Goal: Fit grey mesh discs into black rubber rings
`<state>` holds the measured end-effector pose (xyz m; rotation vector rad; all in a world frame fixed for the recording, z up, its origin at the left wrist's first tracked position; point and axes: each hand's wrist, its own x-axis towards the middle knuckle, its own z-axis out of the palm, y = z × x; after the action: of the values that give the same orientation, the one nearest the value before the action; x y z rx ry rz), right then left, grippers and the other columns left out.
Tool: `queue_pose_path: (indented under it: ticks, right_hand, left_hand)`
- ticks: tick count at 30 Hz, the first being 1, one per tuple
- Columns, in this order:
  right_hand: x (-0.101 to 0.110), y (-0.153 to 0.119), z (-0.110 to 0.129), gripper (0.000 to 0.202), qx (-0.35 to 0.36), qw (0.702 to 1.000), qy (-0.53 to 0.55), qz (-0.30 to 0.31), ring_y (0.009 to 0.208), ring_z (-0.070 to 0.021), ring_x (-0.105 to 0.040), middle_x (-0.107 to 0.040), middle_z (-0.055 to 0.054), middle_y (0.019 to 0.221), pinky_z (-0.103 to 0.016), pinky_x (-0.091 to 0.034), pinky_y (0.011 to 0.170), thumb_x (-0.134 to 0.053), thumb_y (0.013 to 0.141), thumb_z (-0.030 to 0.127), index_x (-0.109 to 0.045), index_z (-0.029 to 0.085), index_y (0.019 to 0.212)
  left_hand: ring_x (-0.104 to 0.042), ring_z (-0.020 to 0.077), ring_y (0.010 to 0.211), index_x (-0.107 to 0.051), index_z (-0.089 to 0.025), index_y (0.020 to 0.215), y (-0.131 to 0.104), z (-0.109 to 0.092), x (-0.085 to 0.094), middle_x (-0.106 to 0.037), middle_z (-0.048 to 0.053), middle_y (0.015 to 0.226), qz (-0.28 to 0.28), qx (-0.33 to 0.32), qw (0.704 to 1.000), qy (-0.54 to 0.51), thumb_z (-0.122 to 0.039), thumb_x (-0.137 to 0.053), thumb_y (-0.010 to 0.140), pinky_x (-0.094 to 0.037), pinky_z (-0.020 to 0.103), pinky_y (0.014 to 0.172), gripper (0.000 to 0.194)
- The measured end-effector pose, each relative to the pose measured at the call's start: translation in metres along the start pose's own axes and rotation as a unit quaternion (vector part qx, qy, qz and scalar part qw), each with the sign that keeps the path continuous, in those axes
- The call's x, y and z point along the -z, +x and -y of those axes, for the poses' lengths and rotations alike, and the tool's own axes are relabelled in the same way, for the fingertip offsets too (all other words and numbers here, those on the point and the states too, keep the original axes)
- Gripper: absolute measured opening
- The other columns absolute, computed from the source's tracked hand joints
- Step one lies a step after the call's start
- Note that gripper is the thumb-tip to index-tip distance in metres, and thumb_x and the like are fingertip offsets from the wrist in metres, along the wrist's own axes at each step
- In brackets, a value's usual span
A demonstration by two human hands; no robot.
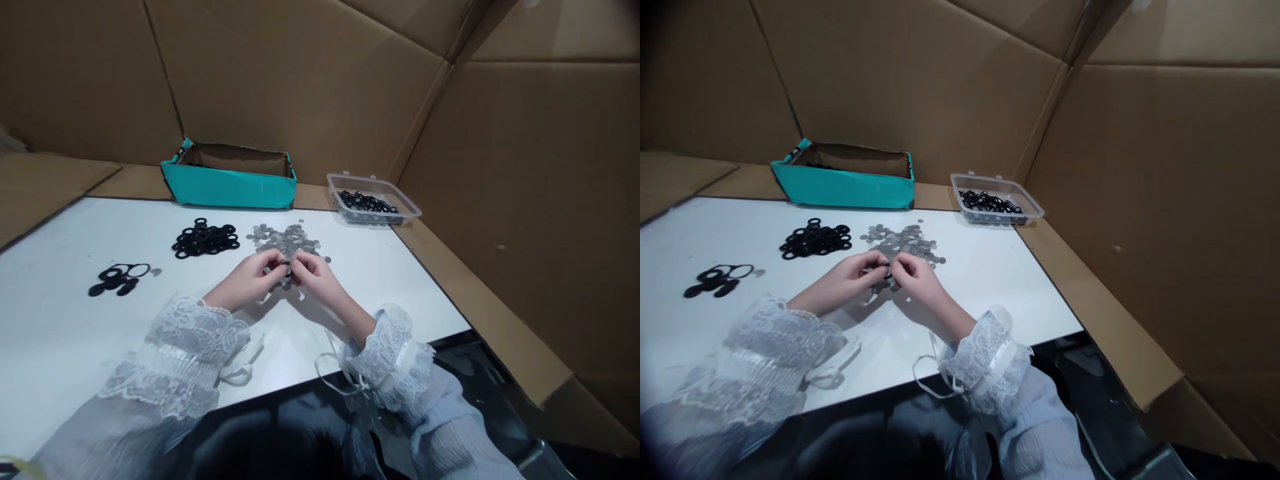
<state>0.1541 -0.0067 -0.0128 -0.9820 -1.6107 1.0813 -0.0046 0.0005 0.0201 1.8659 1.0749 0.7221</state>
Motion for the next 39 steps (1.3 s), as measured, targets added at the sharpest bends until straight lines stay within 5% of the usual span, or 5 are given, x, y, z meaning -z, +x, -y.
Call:
queue_pose_path:
  ticks: [18,35,39]
  right_hand:
    - [0.002,-0.007,0.011,0.046,0.029,0.998,0.058,0.022,0.054,-0.011,-0.046,-0.053,0.002,0.059,-0.026,-0.036,0.052,-0.051,0.082,0.065,-0.052,0.021,0.07]
    - [-0.008,-0.011,0.01,0.04,0.03,0.993,0.108,-0.044,0.058,-0.0125,-0.049,-0.051,0.002,0.062,-0.027,-0.041,0.057,-0.053,0.083,0.06,-0.049,0.022,0.075]
    - [-0.008,-0.011,0.007,0.03,0.034,0.995,0.075,-0.052,0.06,-0.0122,-0.045,-0.046,0.003,0.064,-0.027,-0.036,0.058,-0.049,0.087,0.049,-0.046,0.022,0.075]
  left_hand:
    - [-0.052,0.0112,0.05,-0.064,-0.018,0.06,-0.004,-0.018,0.004,-0.059,0.0,0.052,-0.034,-0.023,0.994,-0.101,-0.035,-0.061,0.071,-0.041,0.022,0.048,0.02]
    - [-0.046,0.009,0.045,-0.051,-0.019,0.062,-0.001,-0.014,-0.011,-0.049,-0.005,0.051,-0.133,-0.055,0.985,-0.099,-0.034,-0.055,0.074,-0.038,0.021,0.044,0.019]
    - [-0.047,0.0094,0.048,-0.05,-0.019,0.067,0.001,-0.009,-0.012,-0.051,-0.004,0.056,-0.113,-0.05,0.989,-0.085,-0.036,-0.054,0.076,-0.039,0.021,0.045,0.019]
